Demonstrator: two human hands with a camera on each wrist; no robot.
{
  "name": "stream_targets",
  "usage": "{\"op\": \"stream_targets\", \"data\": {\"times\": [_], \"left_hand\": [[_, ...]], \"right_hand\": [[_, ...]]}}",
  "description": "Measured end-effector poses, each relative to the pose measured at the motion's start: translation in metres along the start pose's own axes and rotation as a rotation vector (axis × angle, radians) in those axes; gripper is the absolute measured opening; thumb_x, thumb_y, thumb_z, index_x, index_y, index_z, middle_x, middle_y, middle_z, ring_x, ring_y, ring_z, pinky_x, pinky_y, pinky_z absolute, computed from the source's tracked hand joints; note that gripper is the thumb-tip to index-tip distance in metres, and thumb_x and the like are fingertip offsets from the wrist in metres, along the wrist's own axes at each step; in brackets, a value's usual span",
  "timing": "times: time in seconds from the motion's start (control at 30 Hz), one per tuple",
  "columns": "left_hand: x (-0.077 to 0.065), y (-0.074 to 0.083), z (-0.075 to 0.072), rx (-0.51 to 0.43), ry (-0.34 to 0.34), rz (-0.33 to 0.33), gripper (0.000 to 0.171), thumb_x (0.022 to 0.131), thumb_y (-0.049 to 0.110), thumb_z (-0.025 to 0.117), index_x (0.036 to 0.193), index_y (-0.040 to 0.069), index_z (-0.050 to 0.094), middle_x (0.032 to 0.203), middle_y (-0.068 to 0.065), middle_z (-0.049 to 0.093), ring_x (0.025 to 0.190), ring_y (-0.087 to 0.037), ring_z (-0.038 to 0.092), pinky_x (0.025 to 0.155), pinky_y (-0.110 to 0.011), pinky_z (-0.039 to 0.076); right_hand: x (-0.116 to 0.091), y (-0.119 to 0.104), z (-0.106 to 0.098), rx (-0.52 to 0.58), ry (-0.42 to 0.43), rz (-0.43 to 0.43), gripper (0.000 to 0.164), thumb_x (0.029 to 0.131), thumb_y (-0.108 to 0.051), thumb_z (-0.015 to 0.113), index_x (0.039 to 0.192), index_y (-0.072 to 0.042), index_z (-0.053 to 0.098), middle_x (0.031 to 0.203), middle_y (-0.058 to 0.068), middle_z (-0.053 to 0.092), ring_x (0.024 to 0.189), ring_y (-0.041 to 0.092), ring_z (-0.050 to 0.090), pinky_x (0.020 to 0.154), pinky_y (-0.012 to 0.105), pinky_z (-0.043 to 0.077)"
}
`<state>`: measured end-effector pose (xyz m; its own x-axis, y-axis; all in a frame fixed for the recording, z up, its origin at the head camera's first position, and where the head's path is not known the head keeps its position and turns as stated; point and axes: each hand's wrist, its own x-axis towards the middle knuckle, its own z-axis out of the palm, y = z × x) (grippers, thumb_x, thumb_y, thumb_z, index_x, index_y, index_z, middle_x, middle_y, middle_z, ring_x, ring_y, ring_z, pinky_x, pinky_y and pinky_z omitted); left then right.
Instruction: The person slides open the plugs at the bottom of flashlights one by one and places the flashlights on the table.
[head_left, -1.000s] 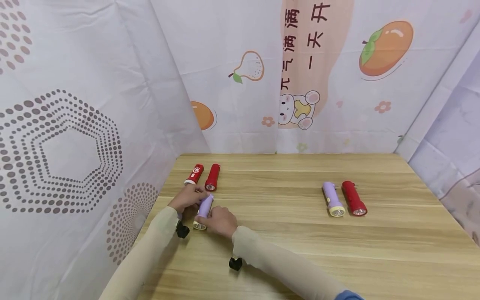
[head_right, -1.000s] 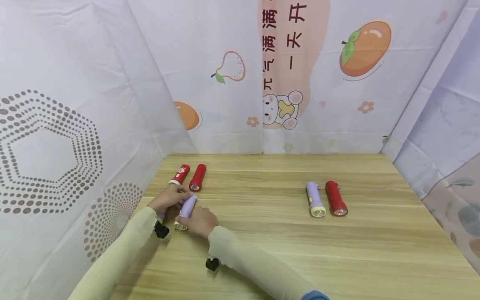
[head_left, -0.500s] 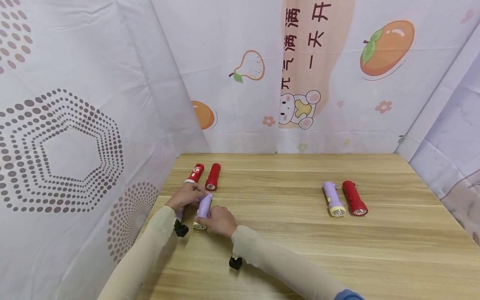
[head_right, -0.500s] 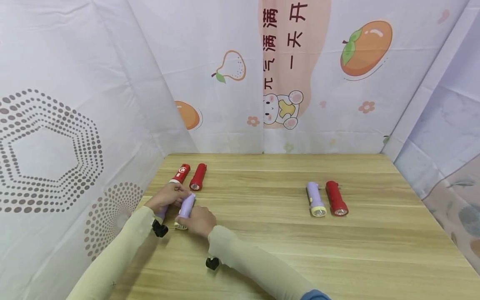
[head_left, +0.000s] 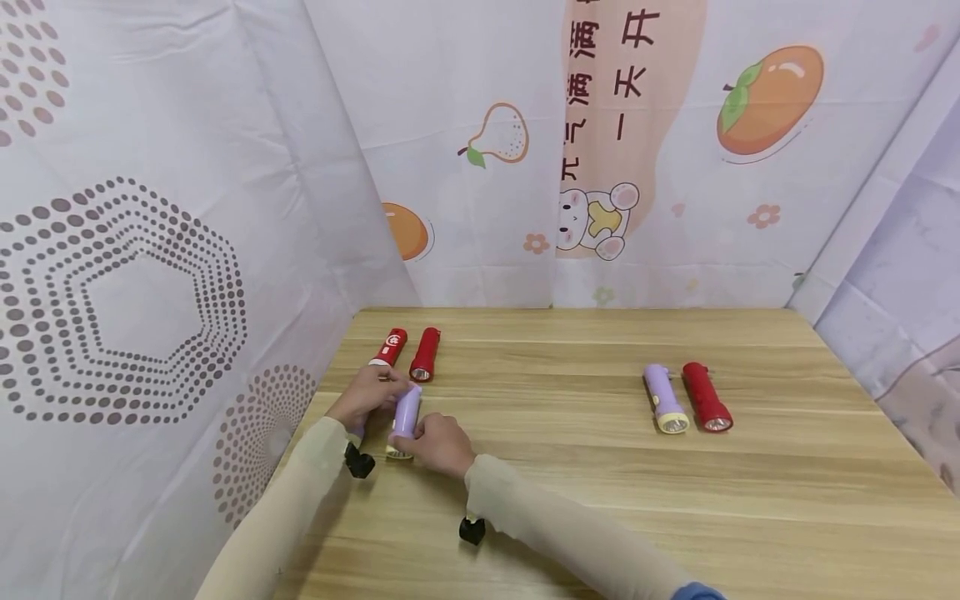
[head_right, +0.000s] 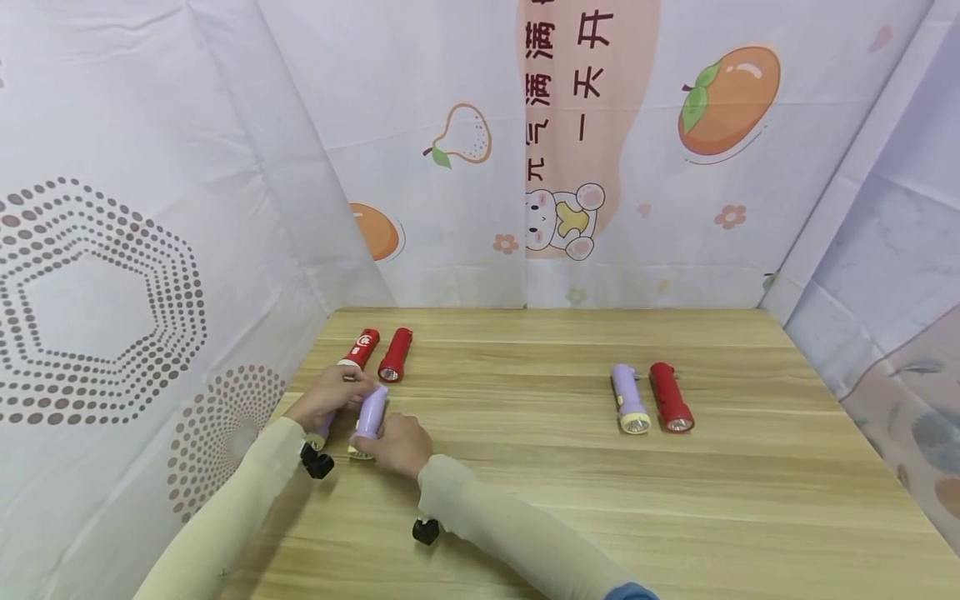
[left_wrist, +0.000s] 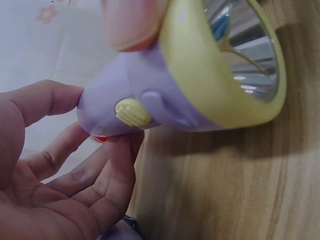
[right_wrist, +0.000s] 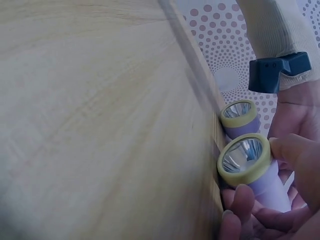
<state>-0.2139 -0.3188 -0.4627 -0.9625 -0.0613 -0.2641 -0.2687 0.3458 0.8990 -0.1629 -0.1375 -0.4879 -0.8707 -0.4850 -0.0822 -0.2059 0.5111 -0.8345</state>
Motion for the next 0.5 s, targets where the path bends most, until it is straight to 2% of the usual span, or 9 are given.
{"op": "stream_targets", "data": {"times": [0.2,0.3,0.5], "left_hand": [[-0.0017,-0.0013,-0.0040,-0.009,0.043,0.009,0.025,0.084,0.017,0.071,0.099,-0.001,0.063,0.100,-0.014,0.066,0.080,-0.021,0.067,0.072,-0.038,0.056],[-0.0042,0.0005,-0.0044,0.015,0.060,0.014,0.025,0.084,0.019,0.071,0.099,0.000,0.063,0.099,-0.013,0.066,0.080,-0.020,0.067,0.074,-0.038,0.056],[-0.0082,0.0038,-0.0032,0.020,0.089,0.020,0.025,0.083,0.021,0.073,0.096,0.002,0.065,0.100,-0.011,0.066,0.080,-0.019,0.067,0.075,-0.039,0.055]], "right_hand": [[0.0009,0.0019,-0.0002,0.032,0.028,-0.002,0.046,0.080,-0.055,0.069,0.063,-0.013,0.063,0.047,-0.008,0.049,0.043,0.006,0.042,0.039,0.022,0.032],[0.0005,0.0028,0.0003,0.047,0.034,-0.004,0.045,0.079,-0.056,0.069,0.065,-0.013,0.063,0.049,-0.008,0.048,0.045,0.006,0.042,0.040,0.022,0.032],[-0.0029,0.0028,-0.0033,0.150,0.004,0.015,0.041,0.078,-0.053,0.072,0.077,-0.012,0.065,0.061,0.002,0.063,0.047,0.010,0.054,0.043,0.024,0.039]]}}
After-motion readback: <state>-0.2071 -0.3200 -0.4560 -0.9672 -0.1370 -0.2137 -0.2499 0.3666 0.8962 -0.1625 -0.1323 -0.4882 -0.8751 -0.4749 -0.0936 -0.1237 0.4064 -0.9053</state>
